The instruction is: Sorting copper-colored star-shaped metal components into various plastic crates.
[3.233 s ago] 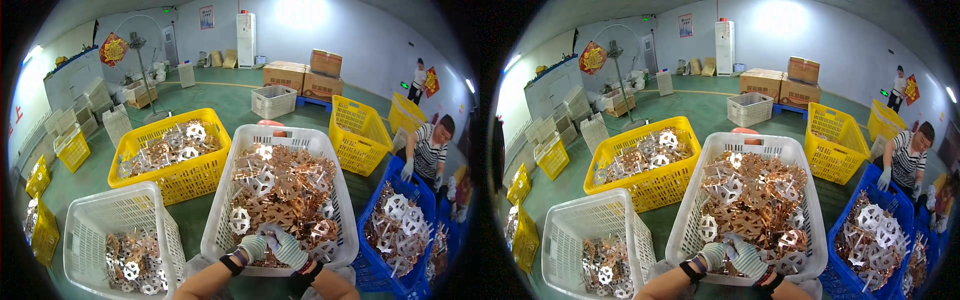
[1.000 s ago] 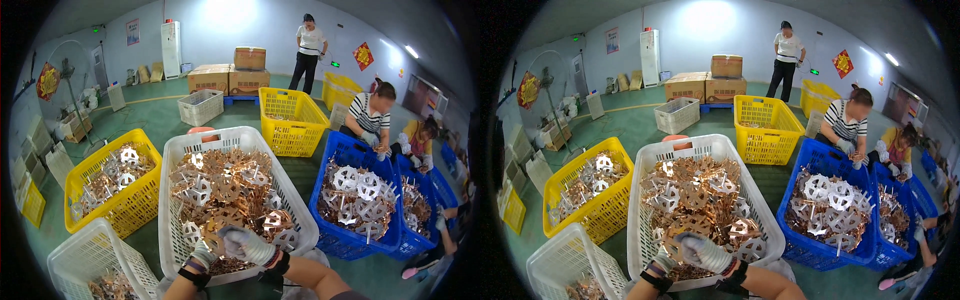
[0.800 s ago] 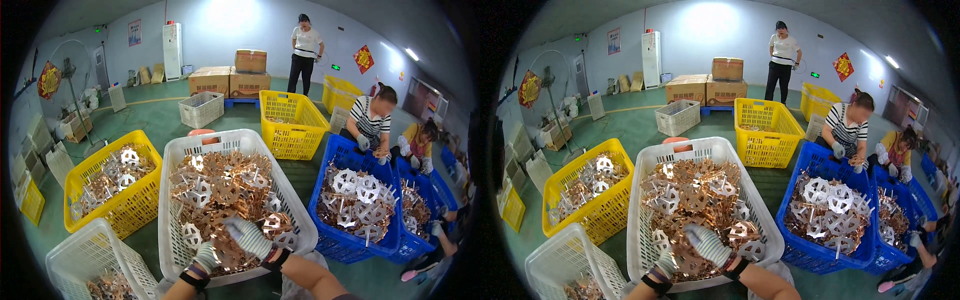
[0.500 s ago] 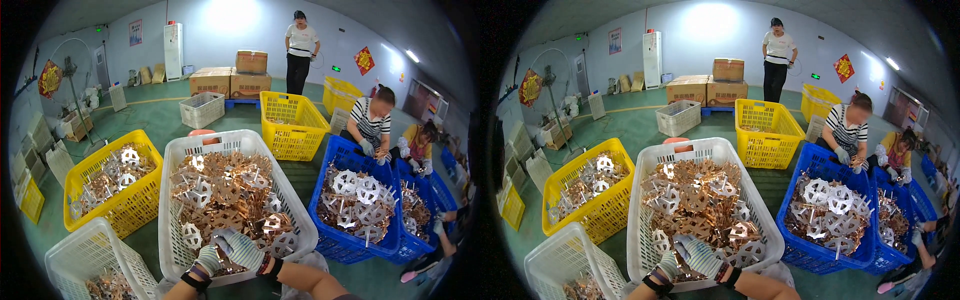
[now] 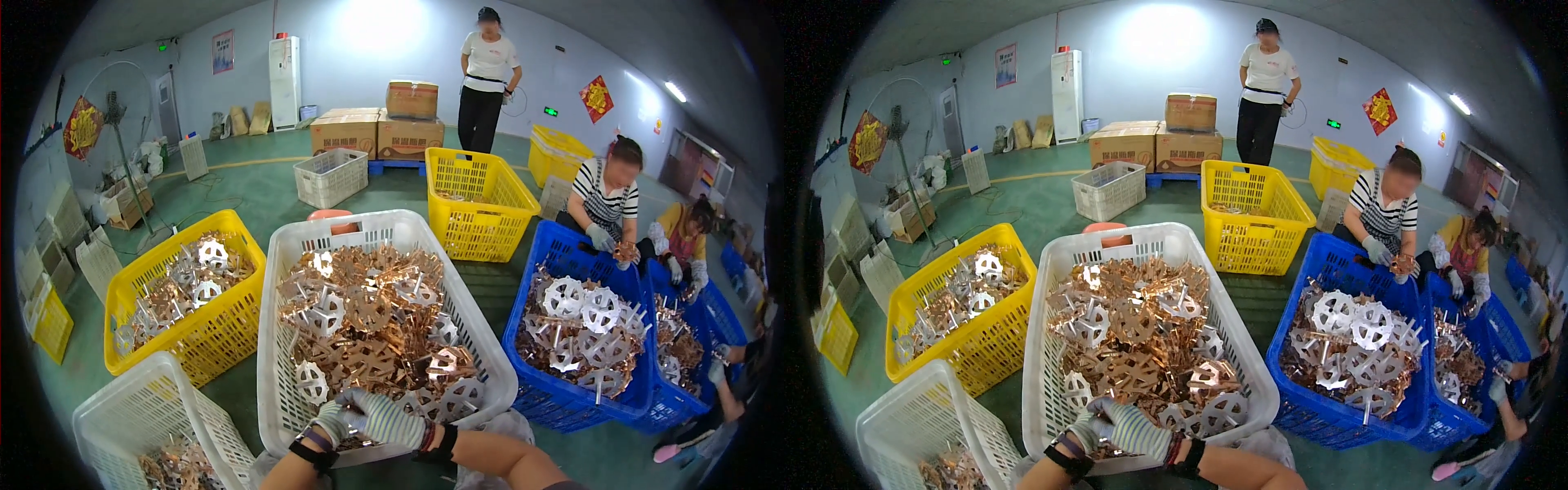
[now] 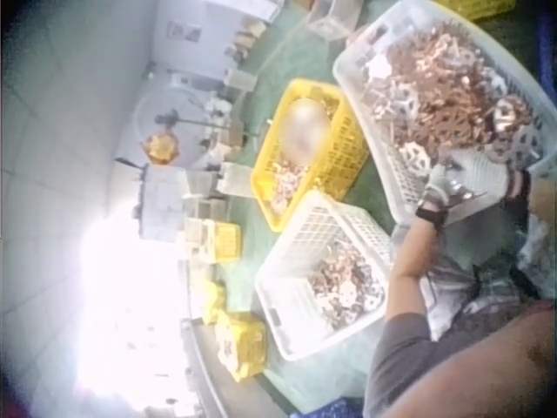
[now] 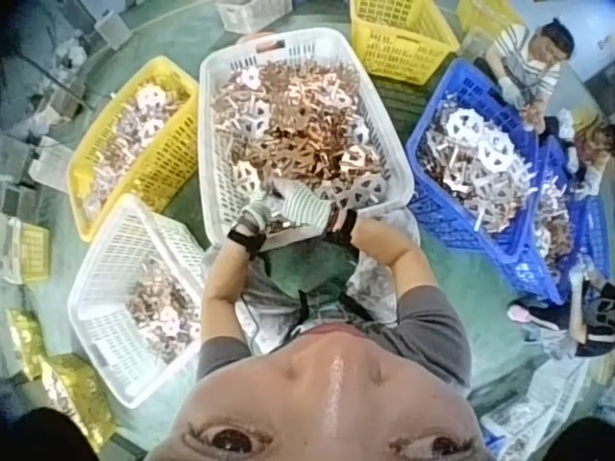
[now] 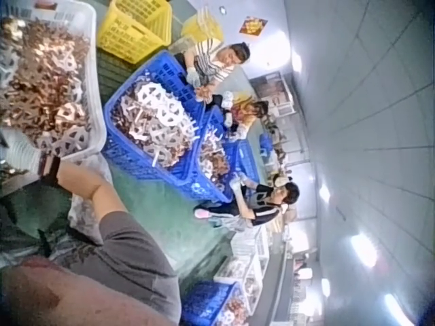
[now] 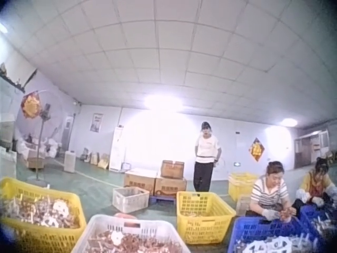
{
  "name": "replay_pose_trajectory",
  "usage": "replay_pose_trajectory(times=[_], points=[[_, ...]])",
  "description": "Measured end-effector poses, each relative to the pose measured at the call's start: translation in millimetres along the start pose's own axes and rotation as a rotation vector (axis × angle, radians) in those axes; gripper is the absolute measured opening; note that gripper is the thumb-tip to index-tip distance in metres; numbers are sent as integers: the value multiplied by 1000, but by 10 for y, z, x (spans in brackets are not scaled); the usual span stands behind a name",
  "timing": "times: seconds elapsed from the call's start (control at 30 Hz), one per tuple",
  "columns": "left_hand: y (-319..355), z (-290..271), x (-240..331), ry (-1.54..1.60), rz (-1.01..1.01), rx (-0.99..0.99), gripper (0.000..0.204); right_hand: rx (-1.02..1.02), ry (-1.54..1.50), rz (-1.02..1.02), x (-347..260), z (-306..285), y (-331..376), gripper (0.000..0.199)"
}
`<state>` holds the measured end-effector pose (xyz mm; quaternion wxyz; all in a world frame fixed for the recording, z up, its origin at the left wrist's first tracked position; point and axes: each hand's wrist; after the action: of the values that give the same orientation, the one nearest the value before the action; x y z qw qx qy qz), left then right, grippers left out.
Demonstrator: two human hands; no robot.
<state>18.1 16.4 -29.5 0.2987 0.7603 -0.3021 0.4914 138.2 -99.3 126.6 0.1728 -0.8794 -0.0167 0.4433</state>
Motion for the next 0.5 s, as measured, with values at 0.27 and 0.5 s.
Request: replay_pose_trajectory(times=[0.27,0.5], points=[[-62,-26,470,-202,270,149,27,-20,-789,320,-16,-326,-47,23],[-27,-2,-75,573,52,-114,34,-165,49,-333,-184,-387,-57,18]])
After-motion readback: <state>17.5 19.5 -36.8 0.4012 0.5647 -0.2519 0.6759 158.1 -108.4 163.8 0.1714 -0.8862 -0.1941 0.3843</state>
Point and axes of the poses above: each hand's wrist, its own y-axis away from the middle knuckle, its own z-axis out of the palm, x = y × z, and after that the axes turned 10 degrees about x, right-handed
